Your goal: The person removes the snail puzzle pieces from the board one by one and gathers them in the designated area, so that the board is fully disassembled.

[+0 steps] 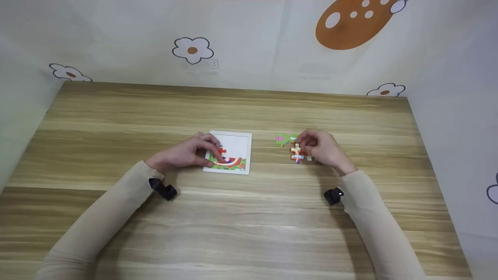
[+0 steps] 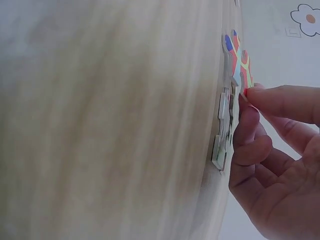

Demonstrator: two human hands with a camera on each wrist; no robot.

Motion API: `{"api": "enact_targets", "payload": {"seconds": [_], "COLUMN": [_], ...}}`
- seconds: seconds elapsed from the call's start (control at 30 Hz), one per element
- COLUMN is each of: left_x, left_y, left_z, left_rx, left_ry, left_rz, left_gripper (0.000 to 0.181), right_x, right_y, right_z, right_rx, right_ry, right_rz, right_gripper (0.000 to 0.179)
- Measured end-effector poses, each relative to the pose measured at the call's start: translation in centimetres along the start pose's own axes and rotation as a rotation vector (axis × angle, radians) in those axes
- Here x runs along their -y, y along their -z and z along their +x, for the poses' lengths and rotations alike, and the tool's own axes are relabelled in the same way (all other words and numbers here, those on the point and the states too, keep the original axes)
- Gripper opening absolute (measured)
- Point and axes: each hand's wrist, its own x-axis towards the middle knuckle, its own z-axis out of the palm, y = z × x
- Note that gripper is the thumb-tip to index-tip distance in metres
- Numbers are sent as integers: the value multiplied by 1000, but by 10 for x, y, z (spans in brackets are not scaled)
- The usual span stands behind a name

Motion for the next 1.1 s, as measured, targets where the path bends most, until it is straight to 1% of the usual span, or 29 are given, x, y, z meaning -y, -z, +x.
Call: {"api": "enact_targets", "payload": {"seconds": [0.33,0.57,0.87,1.1], "left_x": [0,0,-1,-5], "left_y": [1,0,-1,-1], "left_z": [0,-1,-2,-3], "left_rx": [-1,0,-1,-9], "left_ry": [-1,-26,-8,0], "left_rz": [-8,15,16,42], "left_gripper": [21,21,21,20], "right_x": [5,3,7,17], "right_y": [0,0,0,-7], "right_z": [-1,0,-2,-1], "right_rx": [11,5,-1,4], "right_ry": [1,58,25,35], "right_rz": [-21,31,-15,27], "right_gripper": [20,16,16,17]}}
